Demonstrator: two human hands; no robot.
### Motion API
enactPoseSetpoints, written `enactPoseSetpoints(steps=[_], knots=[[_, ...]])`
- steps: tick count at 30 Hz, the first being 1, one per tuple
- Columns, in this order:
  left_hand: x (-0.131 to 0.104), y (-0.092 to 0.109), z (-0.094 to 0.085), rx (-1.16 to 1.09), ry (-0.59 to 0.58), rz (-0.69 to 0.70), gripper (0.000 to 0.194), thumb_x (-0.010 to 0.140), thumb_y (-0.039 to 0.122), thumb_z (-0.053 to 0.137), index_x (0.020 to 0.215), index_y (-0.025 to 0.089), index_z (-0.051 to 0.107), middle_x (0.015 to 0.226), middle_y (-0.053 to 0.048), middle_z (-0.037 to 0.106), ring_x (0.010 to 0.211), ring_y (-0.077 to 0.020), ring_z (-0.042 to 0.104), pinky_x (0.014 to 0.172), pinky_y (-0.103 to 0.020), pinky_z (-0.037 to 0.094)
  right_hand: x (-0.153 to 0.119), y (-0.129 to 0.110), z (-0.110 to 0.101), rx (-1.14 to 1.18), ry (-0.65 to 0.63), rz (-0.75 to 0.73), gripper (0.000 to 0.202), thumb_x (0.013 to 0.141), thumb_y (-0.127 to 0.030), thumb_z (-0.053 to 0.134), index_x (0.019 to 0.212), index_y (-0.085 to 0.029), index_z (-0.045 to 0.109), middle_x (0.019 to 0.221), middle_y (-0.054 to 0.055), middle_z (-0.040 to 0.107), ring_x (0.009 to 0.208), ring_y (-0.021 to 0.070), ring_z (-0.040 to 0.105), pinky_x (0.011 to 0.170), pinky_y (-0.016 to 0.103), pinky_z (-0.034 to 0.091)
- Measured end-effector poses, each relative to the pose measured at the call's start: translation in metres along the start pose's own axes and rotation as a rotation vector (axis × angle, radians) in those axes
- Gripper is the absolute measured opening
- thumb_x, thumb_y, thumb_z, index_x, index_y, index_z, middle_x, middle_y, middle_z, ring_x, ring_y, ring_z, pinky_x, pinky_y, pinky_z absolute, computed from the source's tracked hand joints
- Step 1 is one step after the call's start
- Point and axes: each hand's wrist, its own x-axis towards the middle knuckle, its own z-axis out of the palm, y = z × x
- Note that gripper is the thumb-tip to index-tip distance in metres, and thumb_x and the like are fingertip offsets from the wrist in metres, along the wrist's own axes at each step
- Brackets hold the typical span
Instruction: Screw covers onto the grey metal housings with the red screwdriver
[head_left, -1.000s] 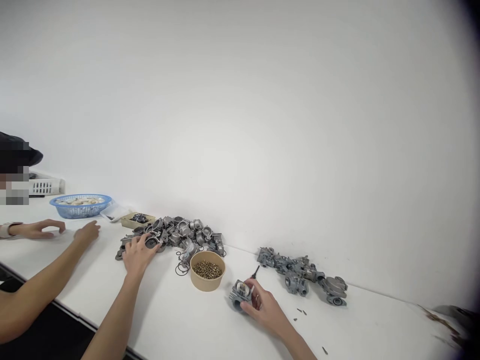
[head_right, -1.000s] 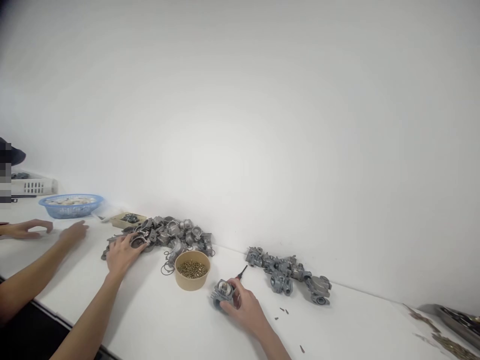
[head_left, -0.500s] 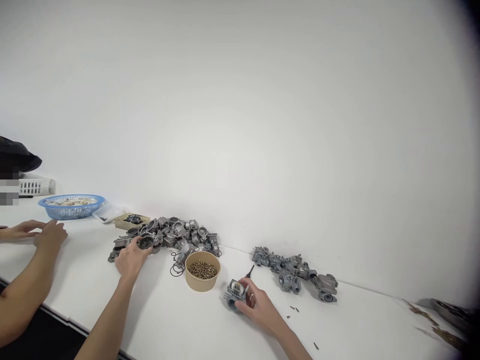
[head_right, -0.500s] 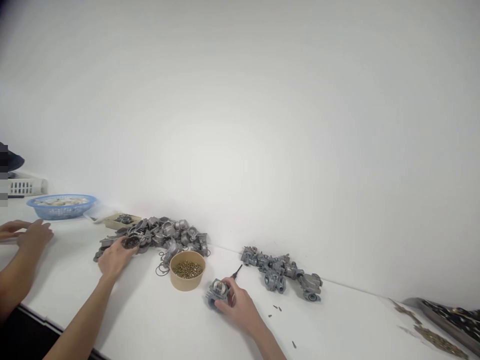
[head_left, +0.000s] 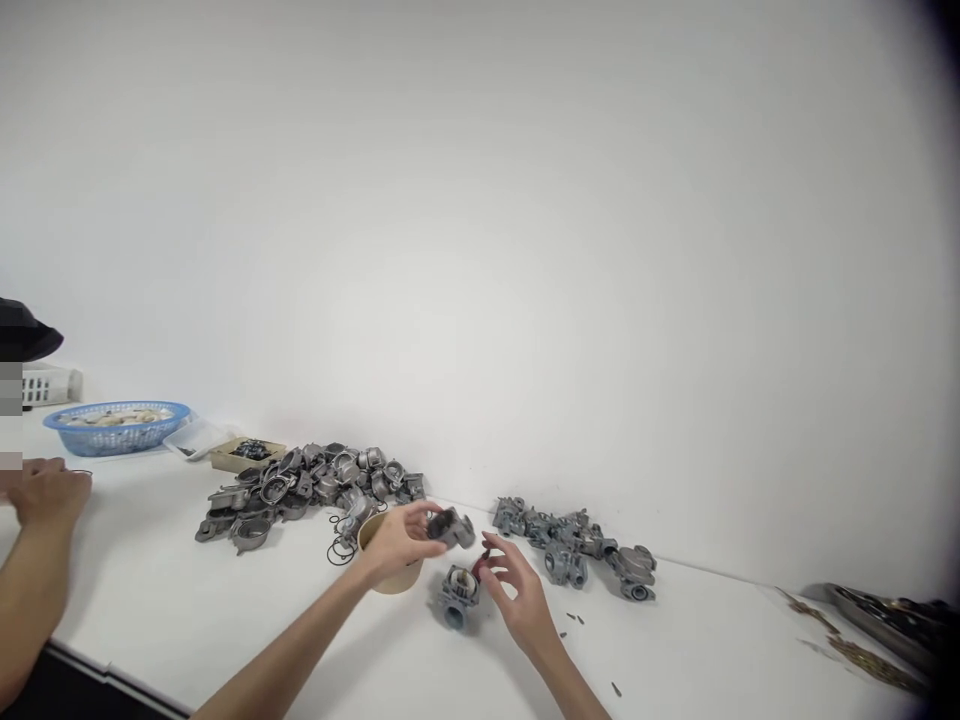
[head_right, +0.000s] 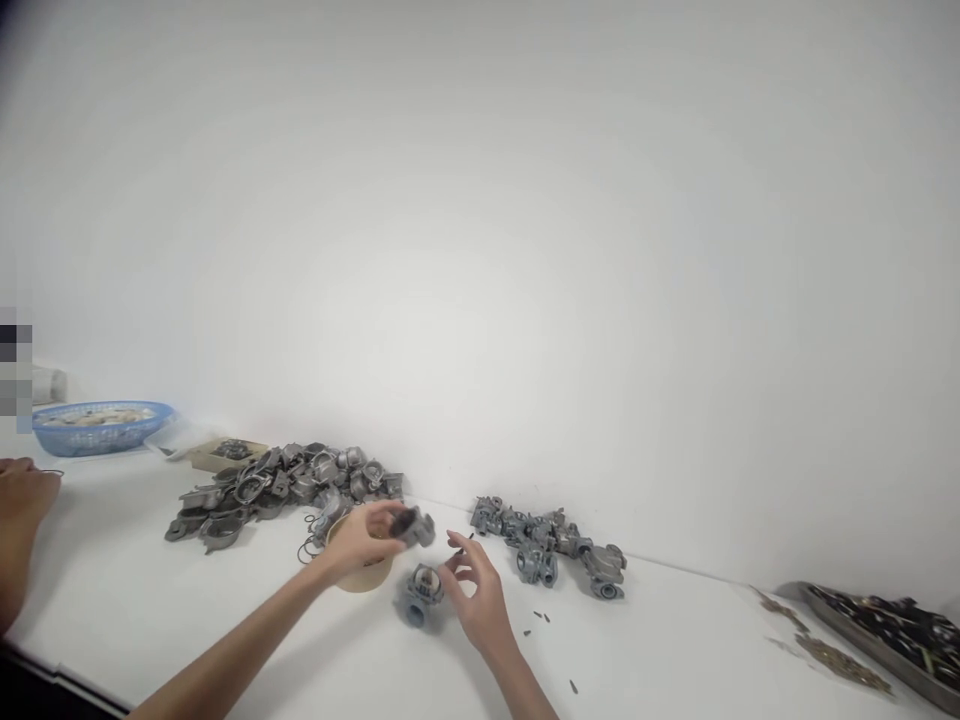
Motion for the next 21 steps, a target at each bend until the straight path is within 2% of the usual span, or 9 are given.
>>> enactPoseSetpoints(steps=[2, 3, 5, 7, 10, 14, 16, 18, 21], knots=[[0.006, -0.003, 0.035, -0.048, -0.048, -0.01, 0.065, 0.067, 0.036, 0.08, 0.125, 0.018, 0.059, 0.1, -0.012, 0.071, 0.085, -0.0257, 0.068, 0.062, -0.032, 0.054, 0.0, 0.004, 0.003, 0.08, 0.048, 0.022, 0.056, 0.089, -0.056, 0.054, 0.131, -0.018, 0.053, 0.111, 0.014, 0.068, 0.089, 0.0257, 0.068, 0.077, 0.036, 0.058], [0.008, -0.007, 0.05, -0.072, -0.027, -0.017, 0.063, 0.068, 0.037, 0.079, 0.125, 0.019, 0.058, 0.1, -0.012, 0.07, 0.083, -0.0249, 0.068, 0.058, -0.03, 0.052, -0.001, 0.006, 0.004, 0.097, 0.068, 0.039, 0.059, 0.089, -0.058, 0.054, 0.131, -0.017, 0.053, 0.11, 0.014, 0.07, 0.09, 0.0271, 0.069, 0.077, 0.037, 0.059], [0.007, -0.015, 0.072, -0.092, 0.036, 0.03, 0.061, 0.068, 0.036, 0.079, 0.123, 0.021, 0.058, 0.098, -0.01, 0.07, 0.081, -0.0229, 0.067, 0.063, -0.03, 0.053, -0.001, 0.01, 0.007, 0.106, 0.112, 0.064, 0.062, 0.088, -0.061, 0.053, 0.131, -0.016, 0.053, 0.116, 0.016, 0.069, 0.097, 0.03, 0.069, 0.08, 0.038, 0.059], [0.004, -0.02, 0.082, -0.017, 0.11, 0.093, 0.055, 0.071, 0.037, 0.076, 0.122, 0.024, 0.059, 0.095, -0.007, 0.071, 0.081, -0.0219, 0.066, 0.074, -0.033, 0.053, -0.001, 0.012, 0.01, 0.126, 0.141, 0.062, 0.062, 0.089, -0.061, 0.051, 0.131, -0.016, 0.052, 0.124, 0.017, 0.066, 0.108, 0.0316, 0.066, 0.087, 0.04, 0.058], [-0.005, -0.021, 0.076, 0.268, 0.179, 0.185, 0.052, 0.074, 0.045, 0.074, 0.122, 0.03, 0.06, 0.099, -0.004, 0.07, 0.087, -0.0237, 0.064, 0.088, -0.039, 0.048, 0.001, 0.011, 0.013, 0.194, 0.134, 0.043, 0.055, 0.092, -0.057, 0.049, 0.127, -0.015, 0.052, 0.124, 0.017, 0.064, 0.112, 0.0309, 0.064, 0.092, 0.041, 0.055], [-0.012, -0.025, 0.05, 0.469, 0.093, 0.312, 0.068, 0.069, 0.052, 0.077, 0.13, 0.03, 0.054, 0.127, -0.007, 0.06, 0.115, -0.0302, 0.054, 0.1, -0.041, 0.043, 0.005, 0.01, 0.003, 0.189, 0.275, 0.016, 0.05, 0.096, -0.05, 0.046, 0.134, -0.018, 0.042, 0.123, 0.017, 0.061, 0.109, 0.0286, 0.063, 0.092, 0.045, 0.054], [-0.015, -0.031, 0.042, 0.489, 0.015, 0.278, 0.068, 0.067, 0.052, 0.078, 0.128, 0.03, 0.056, 0.136, -0.007, 0.054, 0.122, -0.0315, 0.049, 0.103, -0.041, 0.04, 0.006, 0.011, -0.007, 0.112, 0.311, -0.049, 0.048, 0.093, -0.048, 0.051, 0.133, -0.021, 0.042, 0.13, 0.017, 0.053, 0.107, 0.0282, 0.062, 0.087, 0.045, 0.056], [-0.016, -0.038, 0.041, 0.474, -0.061, 0.211, 0.055, 0.071, 0.051, 0.075, 0.12, 0.029, 0.061, 0.133, -0.006, 0.056, 0.119, -0.0298, 0.052, 0.101, -0.038, 0.041, 0.005, 0.012, -0.016, -0.007, 0.282, -0.094, 0.045, 0.091, -0.048, 0.055, 0.127, -0.023, 0.047, 0.132, 0.017, 0.049, 0.102, 0.027, 0.062, 0.079, 0.043, 0.058], [-0.017, -0.043, 0.047, 0.409, -0.124, 0.143, 0.039, 0.077, 0.048, 0.071, 0.11, 0.03, 0.065, 0.119, -0.002, 0.063, 0.111, -0.0257, 0.055, 0.09, -0.032, 0.046, 0.003, 0.012, -0.02, -0.128, 0.2, -0.099, 0.04, 0.09, -0.045, 0.057, 0.122, -0.023, 0.047, 0.125, 0.015, 0.055, 0.093, 0.0247, 0.064, 0.068, 0.035, 0.058]])
